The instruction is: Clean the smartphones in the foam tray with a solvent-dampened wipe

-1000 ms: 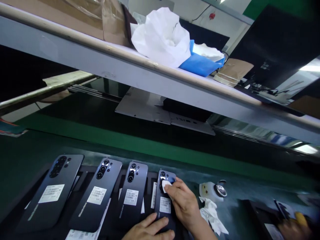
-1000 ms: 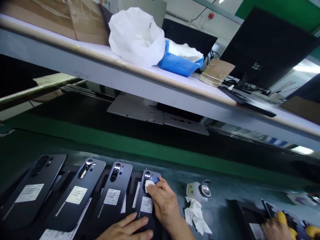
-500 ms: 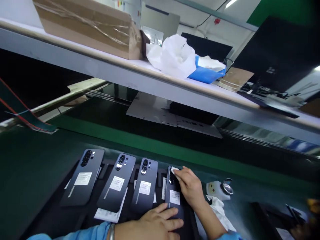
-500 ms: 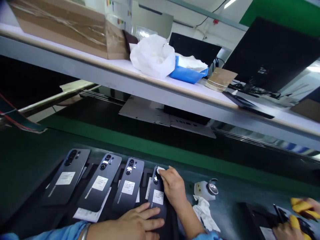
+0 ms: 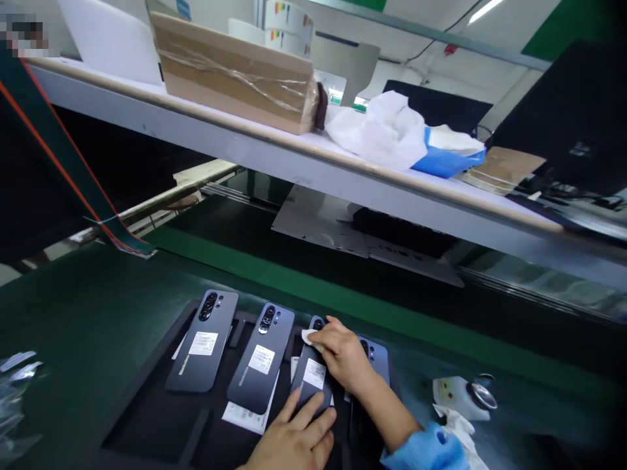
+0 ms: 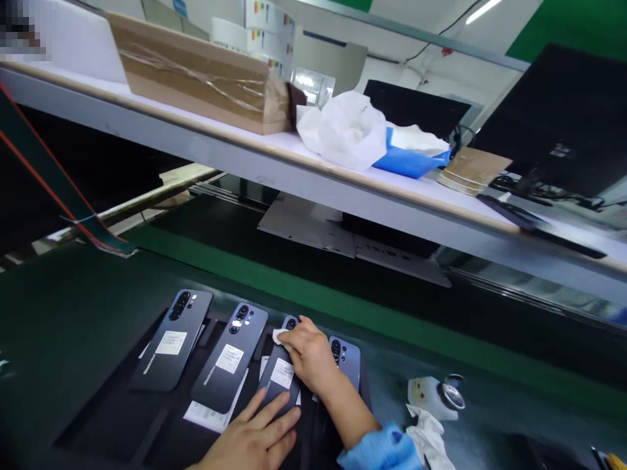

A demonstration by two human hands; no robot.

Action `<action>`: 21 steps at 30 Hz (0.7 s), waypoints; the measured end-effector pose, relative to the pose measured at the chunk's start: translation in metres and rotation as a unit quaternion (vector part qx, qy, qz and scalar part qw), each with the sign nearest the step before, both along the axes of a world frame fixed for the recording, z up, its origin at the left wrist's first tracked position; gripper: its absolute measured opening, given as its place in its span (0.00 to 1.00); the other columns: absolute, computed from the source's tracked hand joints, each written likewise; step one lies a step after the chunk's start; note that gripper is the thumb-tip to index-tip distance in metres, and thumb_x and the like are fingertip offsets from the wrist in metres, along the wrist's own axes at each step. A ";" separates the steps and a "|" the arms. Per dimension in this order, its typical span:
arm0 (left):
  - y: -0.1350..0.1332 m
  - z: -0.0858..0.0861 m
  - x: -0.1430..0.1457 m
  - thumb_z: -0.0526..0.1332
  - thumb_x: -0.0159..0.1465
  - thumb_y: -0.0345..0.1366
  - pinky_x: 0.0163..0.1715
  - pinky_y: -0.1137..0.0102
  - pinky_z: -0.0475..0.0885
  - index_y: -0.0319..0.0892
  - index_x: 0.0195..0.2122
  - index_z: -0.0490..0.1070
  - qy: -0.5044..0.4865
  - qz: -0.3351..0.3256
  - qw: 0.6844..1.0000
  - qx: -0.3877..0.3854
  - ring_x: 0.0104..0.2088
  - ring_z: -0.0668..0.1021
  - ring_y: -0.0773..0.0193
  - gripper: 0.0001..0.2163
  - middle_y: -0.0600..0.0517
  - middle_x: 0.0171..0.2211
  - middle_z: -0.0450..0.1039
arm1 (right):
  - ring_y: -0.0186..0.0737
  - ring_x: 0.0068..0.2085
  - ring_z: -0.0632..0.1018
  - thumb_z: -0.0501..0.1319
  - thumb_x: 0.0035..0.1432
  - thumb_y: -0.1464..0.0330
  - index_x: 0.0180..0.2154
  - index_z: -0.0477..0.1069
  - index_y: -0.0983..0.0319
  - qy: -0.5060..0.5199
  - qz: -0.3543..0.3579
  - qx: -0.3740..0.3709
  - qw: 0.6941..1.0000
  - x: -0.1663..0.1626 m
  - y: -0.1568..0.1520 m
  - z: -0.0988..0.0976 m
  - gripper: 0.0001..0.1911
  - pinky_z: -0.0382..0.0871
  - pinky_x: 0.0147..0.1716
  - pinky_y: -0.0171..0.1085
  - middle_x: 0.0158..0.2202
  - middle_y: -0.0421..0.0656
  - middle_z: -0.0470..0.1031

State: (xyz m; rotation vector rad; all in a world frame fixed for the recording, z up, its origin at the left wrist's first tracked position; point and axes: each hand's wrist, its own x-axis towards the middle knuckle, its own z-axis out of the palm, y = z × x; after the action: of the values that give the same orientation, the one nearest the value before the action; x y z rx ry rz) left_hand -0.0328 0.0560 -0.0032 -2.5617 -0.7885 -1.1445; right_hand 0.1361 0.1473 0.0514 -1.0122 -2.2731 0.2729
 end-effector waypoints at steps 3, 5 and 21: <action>0.000 -0.010 0.006 0.57 0.68 0.38 0.67 0.62 0.44 0.52 0.36 0.76 -0.030 0.005 1.000 -0.007 0.51 0.74 0.69 0.08 0.69 0.46 0.76 | 0.36 0.39 0.75 0.53 0.60 0.80 0.46 0.72 0.58 0.003 -0.031 0.018 0.999 0.008 -0.012 -0.003 0.17 0.61 0.57 0.50 0.38 0.39 0.77; 0.000 -0.017 0.008 0.57 0.67 0.38 0.66 0.64 0.50 0.52 0.37 0.76 -0.046 0.008 0.999 -0.017 0.51 0.74 0.70 0.07 0.68 0.46 0.76 | 0.36 0.38 0.75 0.52 0.60 0.80 0.46 0.71 0.59 -0.006 -0.061 0.029 0.998 0.010 -0.021 -0.006 0.17 0.61 0.57 0.51 0.38 0.41 0.76; 0.003 -0.016 0.008 0.51 0.70 0.34 0.67 0.63 0.50 0.54 0.33 0.77 -0.070 0.013 0.997 0.024 0.49 0.76 0.70 0.16 0.70 0.45 0.76 | 0.37 0.37 0.75 0.54 0.55 0.81 0.42 0.74 0.59 -0.074 -0.005 -0.043 0.996 0.003 0.024 0.024 0.18 0.60 0.58 0.51 0.36 0.40 0.77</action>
State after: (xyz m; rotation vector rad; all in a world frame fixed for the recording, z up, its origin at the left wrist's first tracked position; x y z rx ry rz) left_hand -0.0252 0.0591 -0.0192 -2.4466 -0.8110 -1.3307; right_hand 0.1386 0.1710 0.0752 -1.1191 -2.4058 0.3029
